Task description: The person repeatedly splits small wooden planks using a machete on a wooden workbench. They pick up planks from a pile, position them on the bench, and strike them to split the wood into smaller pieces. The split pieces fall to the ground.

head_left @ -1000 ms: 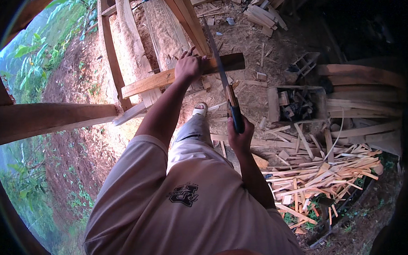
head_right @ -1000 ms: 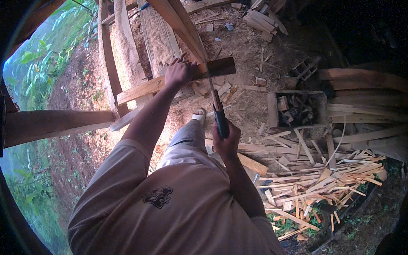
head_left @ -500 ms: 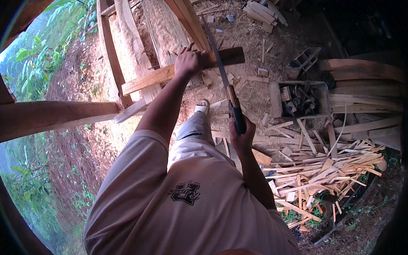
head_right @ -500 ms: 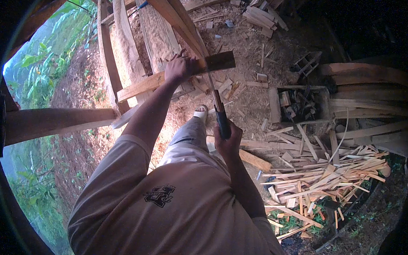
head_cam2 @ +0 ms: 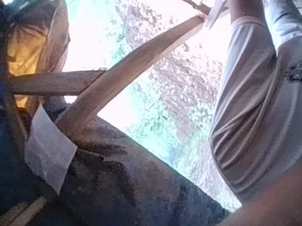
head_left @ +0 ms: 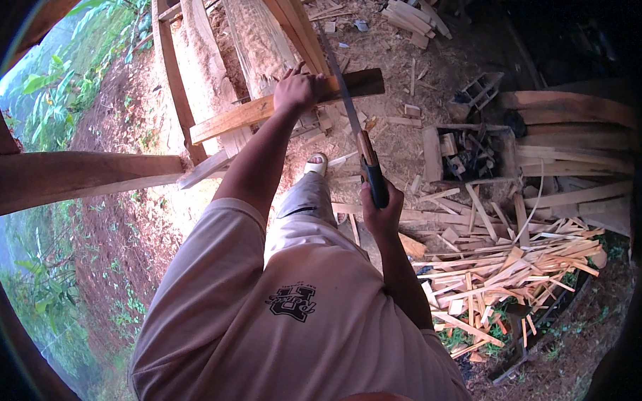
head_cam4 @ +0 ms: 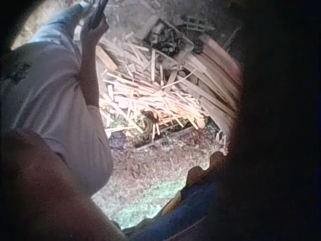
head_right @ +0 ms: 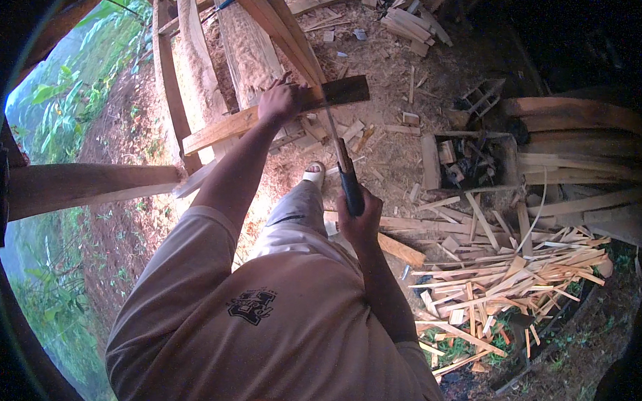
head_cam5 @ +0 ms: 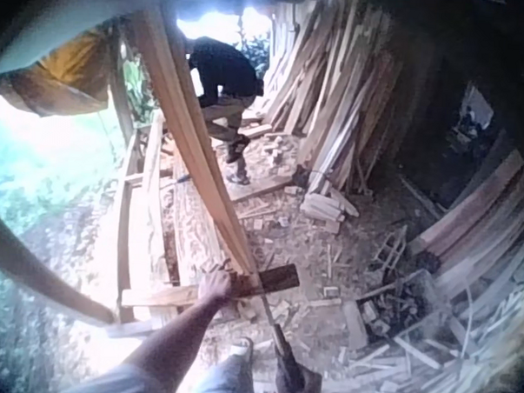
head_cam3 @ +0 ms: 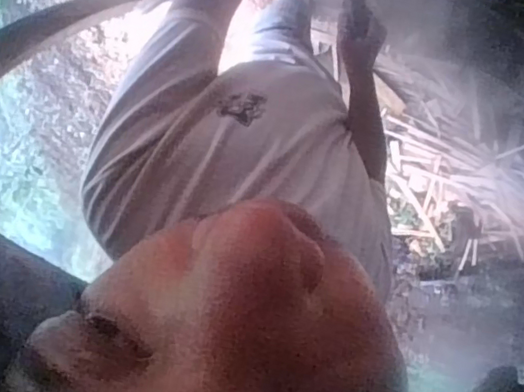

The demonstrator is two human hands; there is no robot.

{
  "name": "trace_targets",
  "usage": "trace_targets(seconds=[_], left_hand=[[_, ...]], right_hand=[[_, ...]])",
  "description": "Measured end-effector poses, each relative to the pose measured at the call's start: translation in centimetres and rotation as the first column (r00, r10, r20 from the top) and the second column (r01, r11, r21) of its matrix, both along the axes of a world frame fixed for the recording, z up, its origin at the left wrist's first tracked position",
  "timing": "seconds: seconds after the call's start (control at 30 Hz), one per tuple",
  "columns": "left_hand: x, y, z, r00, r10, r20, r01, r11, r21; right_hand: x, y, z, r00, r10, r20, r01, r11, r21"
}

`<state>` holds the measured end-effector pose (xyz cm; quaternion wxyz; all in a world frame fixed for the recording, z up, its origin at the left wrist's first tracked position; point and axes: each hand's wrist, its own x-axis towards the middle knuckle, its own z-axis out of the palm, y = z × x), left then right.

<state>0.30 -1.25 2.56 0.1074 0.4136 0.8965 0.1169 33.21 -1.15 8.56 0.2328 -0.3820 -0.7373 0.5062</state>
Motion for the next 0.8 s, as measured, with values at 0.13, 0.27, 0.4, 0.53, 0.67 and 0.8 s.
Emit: trace_targets(seconds=[0.13, 0.27, 0.4, 0.53, 0.67, 0.8], left_hand=[[0.6, 0.0, 1.3, 0.999, -0.033, 0.012, 0.032, 0.998, 0.046], [-0.5, -0.3, -1.4, 0.992, -0.067, -0.105, 0.076, 0.993, 0.089], [-0.3, 0.0, -1.3, 0.996, -0.051, -0.077, 0.057, 0.995, 0.077], [-0.7, 0.2, -1.0, 0.997, -0.076, -0.013, 0.077, 0.996, 0.035], [-0.8, 0.2, -0.7, 0.992, -0.122, -0.020, 0.122, 0.993, 0.001], [-0.9, 0.5, -0.4, 0.996, -0.079, 0.049, 0.079, 0.997, 0.017]], right_hand=[[0.2, -0.5, 0.8, 1.000, -0.021, -0.007, 0.021, 1.000, -0.001], [-0.2, -0.6, 0.3, 0.999, -0.041, -0.022, 0.043, 0.994, 0.096], [-0.3, -0.8, 0.6, 0.999, -0.029, 0.033, 0.025, 0.993, 0.112], [-0.5, -1.1, 0.4, 0.995, -0.069, 0.069, 0.051, 0.969, 0.241], [-0.4, -1.0, 0.3, 0.991, -0.100, 0.085, 0.090, 0.989, 0.116], [-0.7, -0.4, 0.9, 0.992, -0.053, 0.118, 0.043, 0.995, 0.087]])
